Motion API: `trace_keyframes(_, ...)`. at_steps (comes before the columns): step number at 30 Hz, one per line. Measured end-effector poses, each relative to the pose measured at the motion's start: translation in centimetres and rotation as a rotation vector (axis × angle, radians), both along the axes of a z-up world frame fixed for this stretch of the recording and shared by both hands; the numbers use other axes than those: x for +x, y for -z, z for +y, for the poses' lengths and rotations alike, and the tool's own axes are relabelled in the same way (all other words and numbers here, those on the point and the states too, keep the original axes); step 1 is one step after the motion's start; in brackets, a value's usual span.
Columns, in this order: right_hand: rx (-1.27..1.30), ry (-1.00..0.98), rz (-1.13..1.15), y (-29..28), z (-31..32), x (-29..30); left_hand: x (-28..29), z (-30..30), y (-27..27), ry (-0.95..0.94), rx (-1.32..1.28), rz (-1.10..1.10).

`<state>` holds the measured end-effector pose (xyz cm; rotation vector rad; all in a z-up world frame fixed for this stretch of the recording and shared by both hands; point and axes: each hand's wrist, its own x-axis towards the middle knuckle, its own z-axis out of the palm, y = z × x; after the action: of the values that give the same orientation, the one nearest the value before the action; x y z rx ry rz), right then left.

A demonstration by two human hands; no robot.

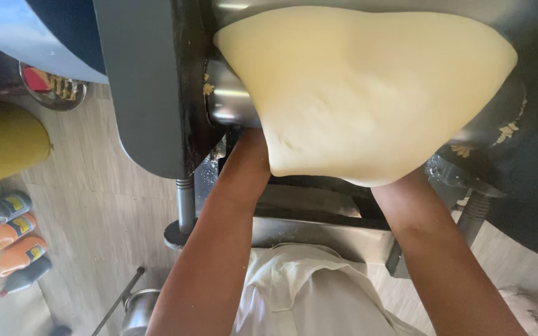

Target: The person feeds a large mass of dough into a mechanical dough sheeter, guiding it through the rollers with both hands. The dough is repeatedly folded and passed through the machine to flatten and smooth it. The person maintains a steady rhythm, ensuring the dough does not tear or jam the rollers.

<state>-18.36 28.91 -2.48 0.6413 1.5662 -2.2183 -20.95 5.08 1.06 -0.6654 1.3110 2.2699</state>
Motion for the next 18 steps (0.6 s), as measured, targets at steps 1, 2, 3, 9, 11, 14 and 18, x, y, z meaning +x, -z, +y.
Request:
trace_keyframes(1, -0.002, -0.004, 0.005, -0.2, -0.1, 0.1, 0.1, 0.0, -0.3, 0.002, 0.003, 0.004)
trace_keyframes(2, -0.002, -0.003, 0.006, -0.3, -0.2, 0.2, 0.3, 0.0, -0.6, 0.001, 0.006, 0.004)
trace_keyframes(3, -0.002, -0.003, 0.011, -0.4, -0.3, 0.1, 0.3, -0.1, -0.8, 0.004, 0.005, 0.01)
trace_keyframes(9, -0.045, -0.032, 0.034, -2.0, -0.7, 0.5, 0.9, -1.4, -2.7, 0.027, 0.036, 0.011)
trace_keyframes(11, -0.067, -0.046, 0.049, -3.3, -0.9, 0.8, 1.0, -1.7, -3.8, 0.047, 0.054, 0.02)
trace_keyframes(14, -0.131, -0.081, 0.052, -6.2, -1.5, 2.4, 2.2, -2.8, -5.9, 0.081, 0.088, 0.021)
trace_keyframes(18, -0.247, -0.137, 0.063, -11.9, -2.2, 5.7, 5.1, -3.5, -9.7, 0.133, 0.152, 0.023)
